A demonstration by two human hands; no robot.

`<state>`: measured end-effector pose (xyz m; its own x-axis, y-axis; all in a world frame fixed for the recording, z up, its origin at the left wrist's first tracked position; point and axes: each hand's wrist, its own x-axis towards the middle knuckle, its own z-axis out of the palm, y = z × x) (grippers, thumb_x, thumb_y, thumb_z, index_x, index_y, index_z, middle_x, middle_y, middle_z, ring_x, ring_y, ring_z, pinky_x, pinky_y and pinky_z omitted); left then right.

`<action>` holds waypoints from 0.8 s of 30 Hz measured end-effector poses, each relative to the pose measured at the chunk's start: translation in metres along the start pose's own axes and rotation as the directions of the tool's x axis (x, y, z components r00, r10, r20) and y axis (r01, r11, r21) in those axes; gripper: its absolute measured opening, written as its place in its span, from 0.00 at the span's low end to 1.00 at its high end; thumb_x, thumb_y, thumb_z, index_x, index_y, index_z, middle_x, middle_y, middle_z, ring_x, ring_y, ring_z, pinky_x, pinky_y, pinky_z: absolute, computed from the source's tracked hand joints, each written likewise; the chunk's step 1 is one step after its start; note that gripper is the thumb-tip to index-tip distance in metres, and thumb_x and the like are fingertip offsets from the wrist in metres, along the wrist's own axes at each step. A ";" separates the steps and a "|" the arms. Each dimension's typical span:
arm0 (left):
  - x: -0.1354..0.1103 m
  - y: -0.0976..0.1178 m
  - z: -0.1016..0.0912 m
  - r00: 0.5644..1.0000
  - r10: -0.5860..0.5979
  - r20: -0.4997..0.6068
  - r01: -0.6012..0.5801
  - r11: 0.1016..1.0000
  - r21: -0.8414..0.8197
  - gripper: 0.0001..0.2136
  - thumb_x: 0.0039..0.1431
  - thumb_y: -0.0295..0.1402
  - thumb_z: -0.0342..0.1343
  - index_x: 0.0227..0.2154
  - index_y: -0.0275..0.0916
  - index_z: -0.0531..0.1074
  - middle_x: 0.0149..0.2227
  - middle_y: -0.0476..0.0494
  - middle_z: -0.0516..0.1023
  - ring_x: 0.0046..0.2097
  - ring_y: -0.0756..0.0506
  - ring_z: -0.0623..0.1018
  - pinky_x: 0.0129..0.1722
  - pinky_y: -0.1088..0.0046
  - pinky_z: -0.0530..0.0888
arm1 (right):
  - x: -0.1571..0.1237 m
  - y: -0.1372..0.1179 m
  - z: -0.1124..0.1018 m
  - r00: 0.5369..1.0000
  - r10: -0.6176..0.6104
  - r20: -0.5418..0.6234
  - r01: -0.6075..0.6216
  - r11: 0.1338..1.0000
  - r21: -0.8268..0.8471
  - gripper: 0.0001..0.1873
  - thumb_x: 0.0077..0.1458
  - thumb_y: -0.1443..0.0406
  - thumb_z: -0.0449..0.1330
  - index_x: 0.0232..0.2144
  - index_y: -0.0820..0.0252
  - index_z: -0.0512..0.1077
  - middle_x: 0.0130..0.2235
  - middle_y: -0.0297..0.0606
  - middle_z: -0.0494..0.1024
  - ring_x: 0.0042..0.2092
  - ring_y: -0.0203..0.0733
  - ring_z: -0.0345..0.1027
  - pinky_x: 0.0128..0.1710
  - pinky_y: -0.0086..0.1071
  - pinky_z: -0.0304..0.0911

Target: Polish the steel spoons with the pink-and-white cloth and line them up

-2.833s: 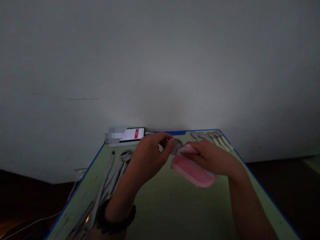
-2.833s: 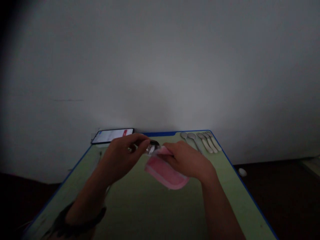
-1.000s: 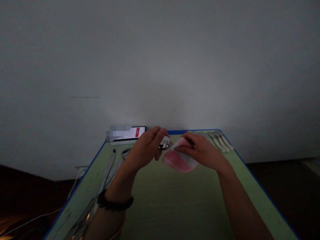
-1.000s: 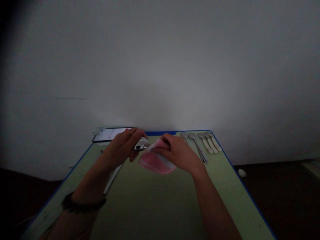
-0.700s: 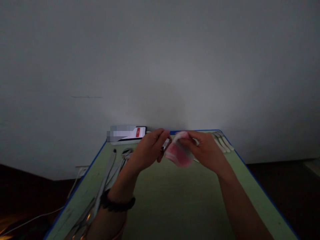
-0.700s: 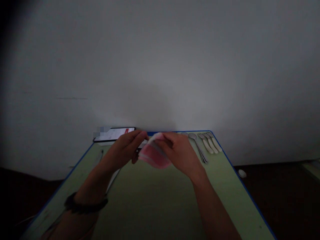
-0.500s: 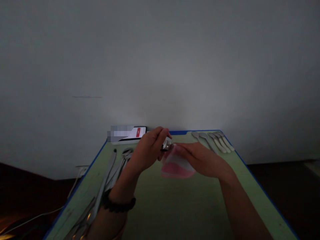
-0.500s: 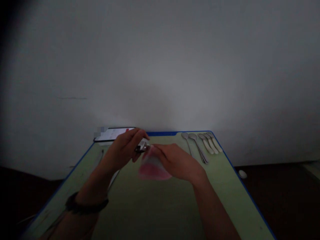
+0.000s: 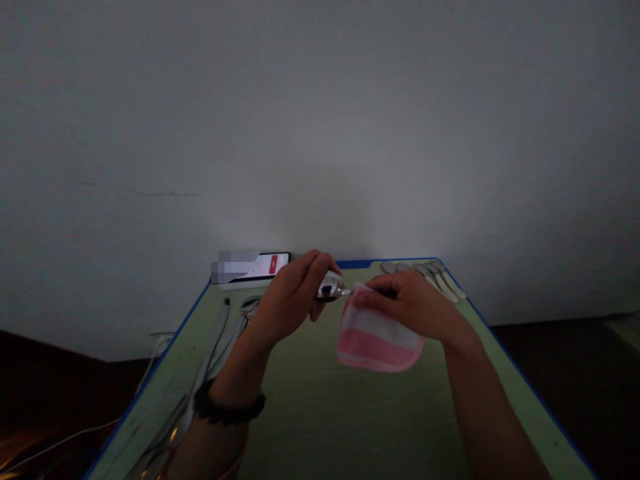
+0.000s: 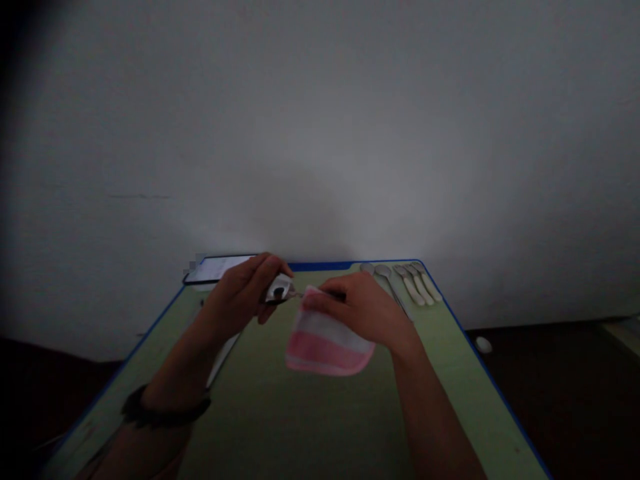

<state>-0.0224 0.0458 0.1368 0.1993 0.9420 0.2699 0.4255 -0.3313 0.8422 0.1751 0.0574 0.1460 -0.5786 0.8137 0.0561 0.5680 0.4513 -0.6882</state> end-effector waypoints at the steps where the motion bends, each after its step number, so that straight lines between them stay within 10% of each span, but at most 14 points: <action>1: 0.000 0.000 0.000 1.000 -0.003 0.003 0.003 1.000 0.013 0.15 0.65 0.38 0.38 0.32 0.38 0.67 0.11 0.58 0.61 0.14 0.54 0.64 0.16 0.82 0.61 | 0.001 -0.002 0.002 1.000 -0.013 -0.013 0.013 1.000 0.019 0.24 0.55 0.49 0.48 0.30 0.61 0.74 0.22 0.31 0.67 0.23 0.29 0.52 0.19 0.25 0.43; 10: -0.002 0.006 0.014 0.988 0.154 -0.012 -0.150 0.973 0.176 0.09 0.64 0.36 0.41 0.36 0.38 0.64 0.27 0.51 0.71 0.29 0.50 0.72 0.29 0.77 0.66 | 0.007 -0.006 0.014 1.000 -0.016 -0.027 0.022 0.968 0.248 0.23 0.56 0.49 0.47 0.26 0.63 0.66 0.21 0.29 0.59 0.22 0.28 0.49 0.18 0.24 0.43; 24: -0.002 -0.002 0.009 0.994 0.030 0.102 -0.015 0.989 -0.148 0.08 0.62 0.39 0.46 0.38 0.39 0.62 0.17 0.59 0.64 0.13 0.56 0.64 0.10 0.87 0.58 | 0.001 -0.002 0.001 0.985 -0.091 0.144 0.078 0.993 0.094 0.16 0.56 0.53 0.50 0.28 0.61 0.64 0.24 0.29 0.63 0.24 0.28 0.54 0.22 0.24 0.48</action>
<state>-0.0160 0.0440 0.1303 0.3007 0.9213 0.2466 0.2869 -0.3340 0.8979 0.1726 0.0565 0.1468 -0.7060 0.7081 0.0140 0.4635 0.4770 -0.7467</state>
